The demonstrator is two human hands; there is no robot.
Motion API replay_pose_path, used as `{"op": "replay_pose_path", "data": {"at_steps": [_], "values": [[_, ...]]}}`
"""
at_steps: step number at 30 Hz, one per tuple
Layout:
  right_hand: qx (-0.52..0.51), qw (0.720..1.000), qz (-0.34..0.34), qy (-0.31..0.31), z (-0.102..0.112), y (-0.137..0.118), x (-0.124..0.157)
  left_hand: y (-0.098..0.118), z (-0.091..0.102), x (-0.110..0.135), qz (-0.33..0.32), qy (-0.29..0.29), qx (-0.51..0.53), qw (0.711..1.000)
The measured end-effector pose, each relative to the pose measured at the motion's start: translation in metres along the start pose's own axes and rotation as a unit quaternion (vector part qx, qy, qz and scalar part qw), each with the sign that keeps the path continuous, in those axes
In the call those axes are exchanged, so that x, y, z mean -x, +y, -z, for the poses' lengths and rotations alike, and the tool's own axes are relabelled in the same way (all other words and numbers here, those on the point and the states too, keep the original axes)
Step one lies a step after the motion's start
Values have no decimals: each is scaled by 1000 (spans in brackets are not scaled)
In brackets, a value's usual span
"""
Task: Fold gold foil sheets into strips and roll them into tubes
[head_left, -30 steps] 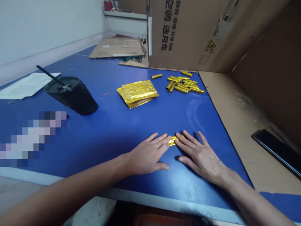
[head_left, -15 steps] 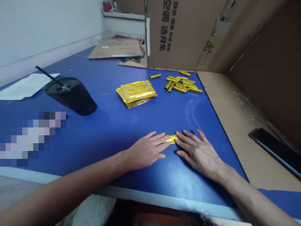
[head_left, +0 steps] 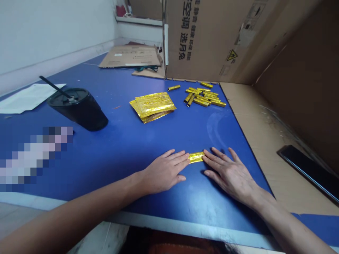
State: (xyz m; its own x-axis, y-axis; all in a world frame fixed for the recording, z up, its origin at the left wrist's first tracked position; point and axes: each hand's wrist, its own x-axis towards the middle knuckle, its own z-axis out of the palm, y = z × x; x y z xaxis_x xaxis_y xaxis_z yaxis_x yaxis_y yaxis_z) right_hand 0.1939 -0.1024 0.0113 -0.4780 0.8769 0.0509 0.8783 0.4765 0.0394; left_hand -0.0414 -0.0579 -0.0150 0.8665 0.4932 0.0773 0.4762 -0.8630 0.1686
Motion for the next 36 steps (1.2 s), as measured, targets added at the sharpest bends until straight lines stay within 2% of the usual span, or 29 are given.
{"op": "replay_pose_path", "data": {"at_steps": [6, 11, 20, 27, 33, 36], "values": [[-34, 998, -6, 53, -1, 12, -7, 2, 3, -2, 10, -6, 22, 1000], [-72, 996, 20, 42, -6, 14, -18, 2, 5, -3, 17, -14, 32, 999], [-24, 998, 38, 44, -9, 15, -6, 2, 3, -2, 20, -17, 26, 999], [-41, 997, 40, 55, -10, 12, -6, 3, 3, -3, 9, -12, 9, 1000], [-115, 988, 46, 91, -12, 17, -18, 3, 6, -5, 12, 13, 9, 1000], [-148, 983, 57, 89, -11, 19, -23, 2, 8, -9, 7, 27, 10, 1000]]}}
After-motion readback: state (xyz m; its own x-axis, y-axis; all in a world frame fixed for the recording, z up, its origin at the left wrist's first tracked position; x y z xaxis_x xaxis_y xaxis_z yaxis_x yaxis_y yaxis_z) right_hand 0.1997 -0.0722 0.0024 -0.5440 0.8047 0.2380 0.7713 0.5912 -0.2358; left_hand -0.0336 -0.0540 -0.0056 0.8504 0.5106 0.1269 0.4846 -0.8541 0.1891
